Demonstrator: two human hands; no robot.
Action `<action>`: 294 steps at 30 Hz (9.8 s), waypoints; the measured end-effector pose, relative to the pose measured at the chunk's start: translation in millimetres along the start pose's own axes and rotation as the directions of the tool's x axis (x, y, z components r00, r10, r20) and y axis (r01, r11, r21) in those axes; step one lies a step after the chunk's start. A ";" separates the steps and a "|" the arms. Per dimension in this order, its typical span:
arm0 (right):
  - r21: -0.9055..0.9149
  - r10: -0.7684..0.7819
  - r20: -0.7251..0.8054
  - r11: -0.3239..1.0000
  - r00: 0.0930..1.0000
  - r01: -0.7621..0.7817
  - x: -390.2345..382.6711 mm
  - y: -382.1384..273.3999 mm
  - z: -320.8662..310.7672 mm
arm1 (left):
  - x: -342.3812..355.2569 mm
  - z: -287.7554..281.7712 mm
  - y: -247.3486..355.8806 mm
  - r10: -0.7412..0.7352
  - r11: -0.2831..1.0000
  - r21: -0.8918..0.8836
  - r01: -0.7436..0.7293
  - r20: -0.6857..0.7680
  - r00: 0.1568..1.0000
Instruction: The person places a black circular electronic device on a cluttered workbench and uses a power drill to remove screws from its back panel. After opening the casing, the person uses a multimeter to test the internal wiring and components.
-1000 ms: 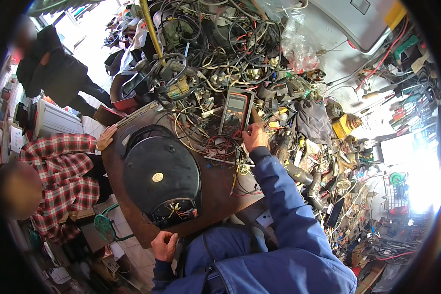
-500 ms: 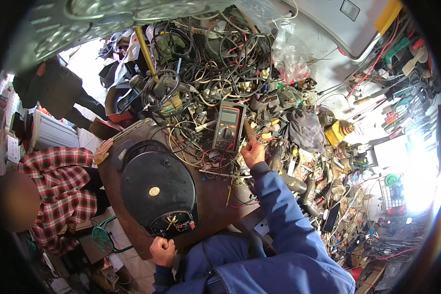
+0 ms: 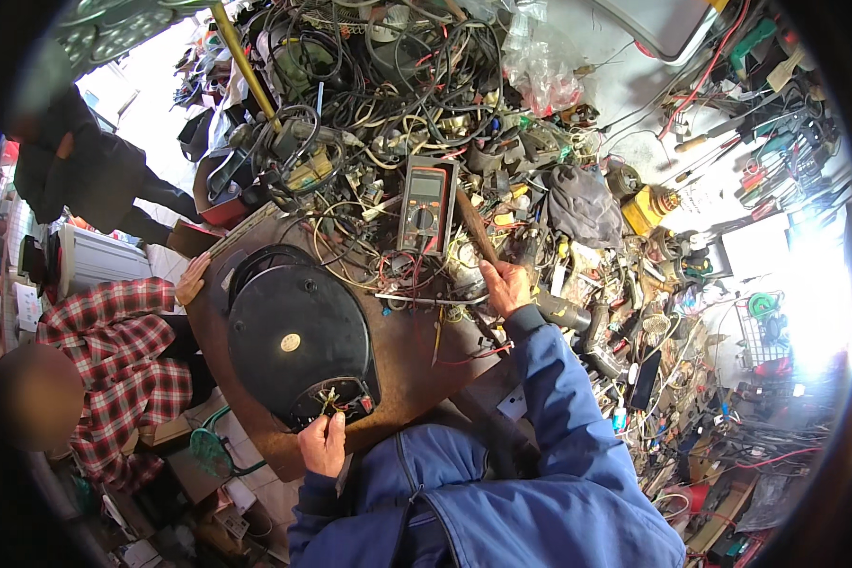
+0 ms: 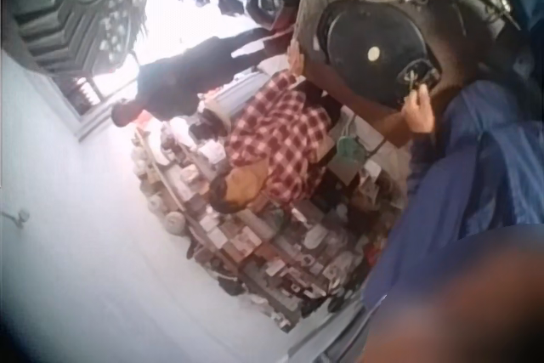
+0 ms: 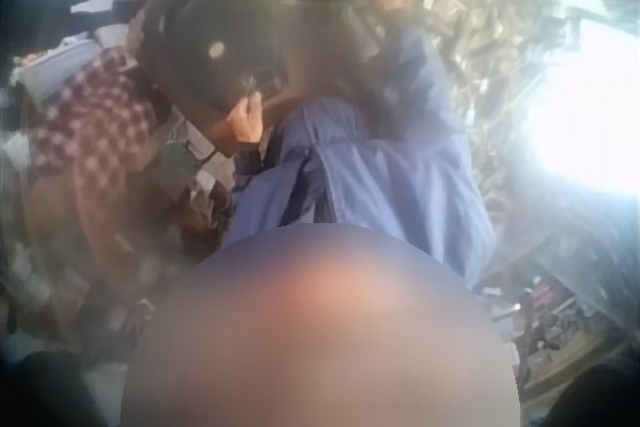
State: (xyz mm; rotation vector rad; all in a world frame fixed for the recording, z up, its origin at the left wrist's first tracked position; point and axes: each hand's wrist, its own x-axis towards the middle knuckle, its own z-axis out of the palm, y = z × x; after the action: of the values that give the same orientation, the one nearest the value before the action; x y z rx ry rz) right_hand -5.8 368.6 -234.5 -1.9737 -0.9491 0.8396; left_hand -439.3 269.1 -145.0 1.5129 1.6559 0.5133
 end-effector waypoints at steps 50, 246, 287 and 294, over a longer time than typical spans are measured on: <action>-0.246 -0.194 -0.232 0.960 0.953 0.135 51.3 -83.9 -1.9 | 129.1 70.4 173.9 0.685 0.715 -0.180 -0.676 -0.016 0.729; -0.081 -0.512 0.165 0.845 0.843 0.529 -207.8 56.8 90.9 | -79.2 -9.1 -7.8 0.016 0.994 -0.106 -0.021 -0.055 0.998; -0.013 -0.154 0.039 0.988 0.987 0.154 -210.4 74.2 126.4 | -17.2 -39.3 -70.9 0.019 0.949 -0.314 0.018 0.115 0.993; -0.020 -0.373 0.043 0.927 0.927 0.374 -212.0 59.5 127.6 | -13.1 -39.6 -72.3 0.083 0.966 -0.256 -0.045 0.139 0.987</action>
State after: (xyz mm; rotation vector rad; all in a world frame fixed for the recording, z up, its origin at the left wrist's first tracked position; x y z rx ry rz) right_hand -195.6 211.9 -299.1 -1.7234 -1.3146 0.6503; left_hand -515.9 251.2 -172.8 1.3852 1.3744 0.6062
